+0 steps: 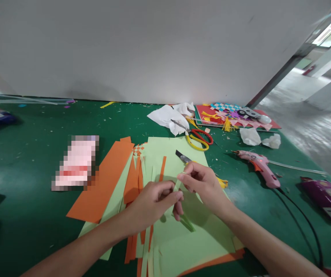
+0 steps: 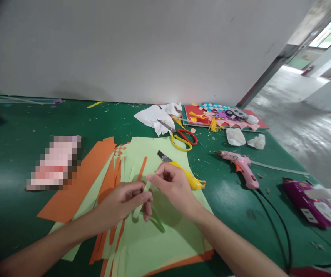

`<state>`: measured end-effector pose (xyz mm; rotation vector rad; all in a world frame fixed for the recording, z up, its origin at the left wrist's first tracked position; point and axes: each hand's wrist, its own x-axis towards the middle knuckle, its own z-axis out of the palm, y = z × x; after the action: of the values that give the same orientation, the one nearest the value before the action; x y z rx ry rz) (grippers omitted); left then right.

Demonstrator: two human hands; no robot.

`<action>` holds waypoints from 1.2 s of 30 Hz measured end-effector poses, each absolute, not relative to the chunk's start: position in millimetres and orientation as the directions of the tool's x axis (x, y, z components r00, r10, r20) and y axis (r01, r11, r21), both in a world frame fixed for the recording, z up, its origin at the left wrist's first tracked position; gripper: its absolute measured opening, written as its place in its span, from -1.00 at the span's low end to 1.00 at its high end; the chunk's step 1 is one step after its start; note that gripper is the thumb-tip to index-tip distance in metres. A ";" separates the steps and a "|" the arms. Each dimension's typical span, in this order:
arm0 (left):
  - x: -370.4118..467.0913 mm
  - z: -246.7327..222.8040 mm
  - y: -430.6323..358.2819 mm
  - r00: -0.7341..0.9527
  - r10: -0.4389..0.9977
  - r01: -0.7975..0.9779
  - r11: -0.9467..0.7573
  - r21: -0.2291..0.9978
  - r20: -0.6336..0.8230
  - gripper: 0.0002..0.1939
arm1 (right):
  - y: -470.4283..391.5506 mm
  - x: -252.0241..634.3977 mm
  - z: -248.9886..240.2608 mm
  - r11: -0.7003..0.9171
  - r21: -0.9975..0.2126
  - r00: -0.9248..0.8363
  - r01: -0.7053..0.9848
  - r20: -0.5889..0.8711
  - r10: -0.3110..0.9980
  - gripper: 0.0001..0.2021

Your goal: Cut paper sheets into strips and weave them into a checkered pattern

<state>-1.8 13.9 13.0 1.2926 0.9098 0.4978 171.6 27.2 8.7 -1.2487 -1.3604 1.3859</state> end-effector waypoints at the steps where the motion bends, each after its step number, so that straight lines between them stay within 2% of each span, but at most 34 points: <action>1: -2.1 13.1 13.2 0.575 0.763 0.184 0.230 0.956 -0.294 -0.71 | 27.2 171.7 8.3 -0.092 -0.992 -0.178 0.082 -0.105 0.978 -0.67; 10: -3.9 20.2 9.6 0.638 0.723 0.222 0.157 0.962 -0.265 -0.63 | 27.0 172.4 3.5 -0.086 -0.996 -0.169 -0.011 -0.083 0.982 -0.71; 24: -2.7 16.7 9.7 0.619 0.743 0.293 0.080 0.953 -0.253 -0.58 | 26.9 172.7 -0.5 -0.104 -0.976 -0.200 -0.189 -0.066 0.978 -0.72; 36: -4.6 14.7 8.6 0.625 0.737 0.255 0.120 0.959 -0.258 -0.60 | 26.5 172.2 -0.7 -0.095 -0.971 -0.179 -0.219 -0.055 0.982 -0.70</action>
<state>-4.6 8.6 14.7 1.4508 0.8897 0.4305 172.2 26.5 -0.7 -1.0042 -1.1217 1.4906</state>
